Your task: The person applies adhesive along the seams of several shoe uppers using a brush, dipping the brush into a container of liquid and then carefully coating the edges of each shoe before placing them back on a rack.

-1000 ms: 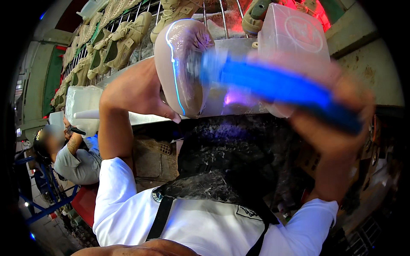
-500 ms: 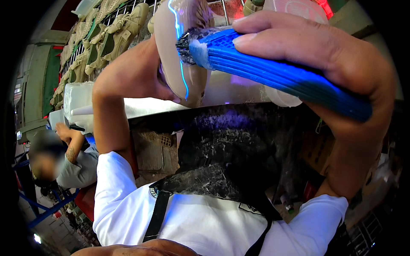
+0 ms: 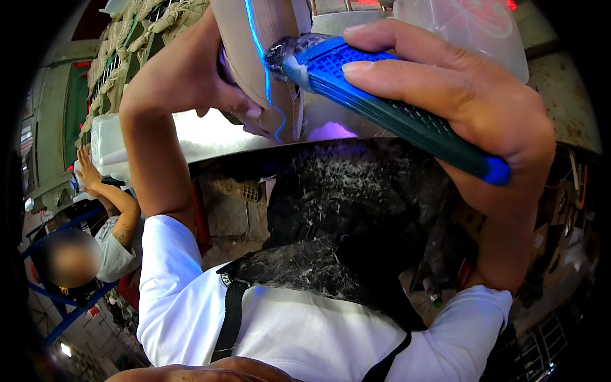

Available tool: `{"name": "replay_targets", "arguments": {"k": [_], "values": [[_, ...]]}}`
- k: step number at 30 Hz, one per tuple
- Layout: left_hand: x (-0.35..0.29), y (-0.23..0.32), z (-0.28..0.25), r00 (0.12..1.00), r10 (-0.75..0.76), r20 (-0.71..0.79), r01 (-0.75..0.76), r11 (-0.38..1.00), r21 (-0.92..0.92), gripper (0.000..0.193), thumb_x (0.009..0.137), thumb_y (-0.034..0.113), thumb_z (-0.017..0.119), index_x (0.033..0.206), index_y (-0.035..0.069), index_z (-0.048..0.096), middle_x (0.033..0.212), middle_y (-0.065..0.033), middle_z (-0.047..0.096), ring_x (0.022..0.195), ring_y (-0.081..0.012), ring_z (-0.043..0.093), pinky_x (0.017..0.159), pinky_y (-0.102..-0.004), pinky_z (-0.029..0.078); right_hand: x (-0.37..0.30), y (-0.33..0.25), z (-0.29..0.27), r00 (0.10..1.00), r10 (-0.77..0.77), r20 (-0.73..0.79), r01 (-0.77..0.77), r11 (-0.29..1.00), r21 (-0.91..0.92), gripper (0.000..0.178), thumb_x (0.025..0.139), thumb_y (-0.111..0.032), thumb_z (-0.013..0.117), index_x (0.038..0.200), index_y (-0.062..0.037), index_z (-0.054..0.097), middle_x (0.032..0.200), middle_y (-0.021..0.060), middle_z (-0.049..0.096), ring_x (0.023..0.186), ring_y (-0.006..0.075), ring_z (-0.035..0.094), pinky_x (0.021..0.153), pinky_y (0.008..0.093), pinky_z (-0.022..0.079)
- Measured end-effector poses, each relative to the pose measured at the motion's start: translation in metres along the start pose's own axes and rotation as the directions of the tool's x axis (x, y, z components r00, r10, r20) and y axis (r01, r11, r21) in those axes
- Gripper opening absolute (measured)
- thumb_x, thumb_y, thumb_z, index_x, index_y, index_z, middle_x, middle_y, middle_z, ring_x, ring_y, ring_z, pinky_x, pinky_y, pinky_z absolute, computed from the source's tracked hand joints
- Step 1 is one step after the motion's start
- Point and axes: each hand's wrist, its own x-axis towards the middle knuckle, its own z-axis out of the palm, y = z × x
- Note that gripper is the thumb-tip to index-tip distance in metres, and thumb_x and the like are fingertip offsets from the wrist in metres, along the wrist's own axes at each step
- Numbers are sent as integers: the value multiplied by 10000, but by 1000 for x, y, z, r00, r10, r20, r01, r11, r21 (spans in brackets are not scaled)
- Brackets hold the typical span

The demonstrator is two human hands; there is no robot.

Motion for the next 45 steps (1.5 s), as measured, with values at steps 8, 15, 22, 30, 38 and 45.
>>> {"name": "replay_targets", "arguments": {"k": [8,15,22,30,38,45], "values": [[10,13,-19,939,-336,73,344,913,-221,1290,597,234,963,1545,-35,131,1188,-234,658,960,-268,724,757,-353,618,-12,18,38,988,-19,-152,17,1000,-11,306,880,22,683,1184,63,699,1283,297,646,1134,344,684,980,379,547],[10,-49,5,990,22,-137,-32,997,-67,1295,594,231,962,1567,-22,146,1203,-231,646,854,-219,719,622,-297,599,-8,15,48,989,36,-140,-58,986,-155,315,815,38,710,1130,52,726,1273,275,657,1104,327,693,954,358,558],[9,-3,2,931,-364,-37,344,905,-249,1264,642,152,935,1597,-1,121,1025,-126,694,612,-110,637,471,-246,514,-6,19,55,994,14,-109,-39,974,-225,311,790,3,726,1100,34,737,1238,255,673,1098,346,687,948,377,556],[9,-60,11,983,-114,-142,59,937,-343,1227,632,178,950,1577,-32,196,1097,-111,670,704,-95,635,524,-225,519,-23,45,80,978,43,-205,-54,997,-52,325,802,38,720,1123,89,717,1234,294,666,1142,384,676,1001,402,541],[7,-69,10,979,-141,-149,78,929,-362,1219,592,213,988,1549,-41,276,1312,-126,587,1141,-169,582,965,-312,510,-47,50,120,941,185,-282,-101,952,288,314,864,93,672,1174,142,672,1197,300,685,1117,371,692,950,415,575],[-2,-56,6,992,95,-79,-123,834,-538,1260,581,282,1005,1545,-54,267,1327,-145,580,1160,-204,593,972,-321,520,-44,38,126,823,510,-249,-235,706,668,357,939,34,640,1257,186,583,1054,286,720,925,313,746,866,425,620]]}}
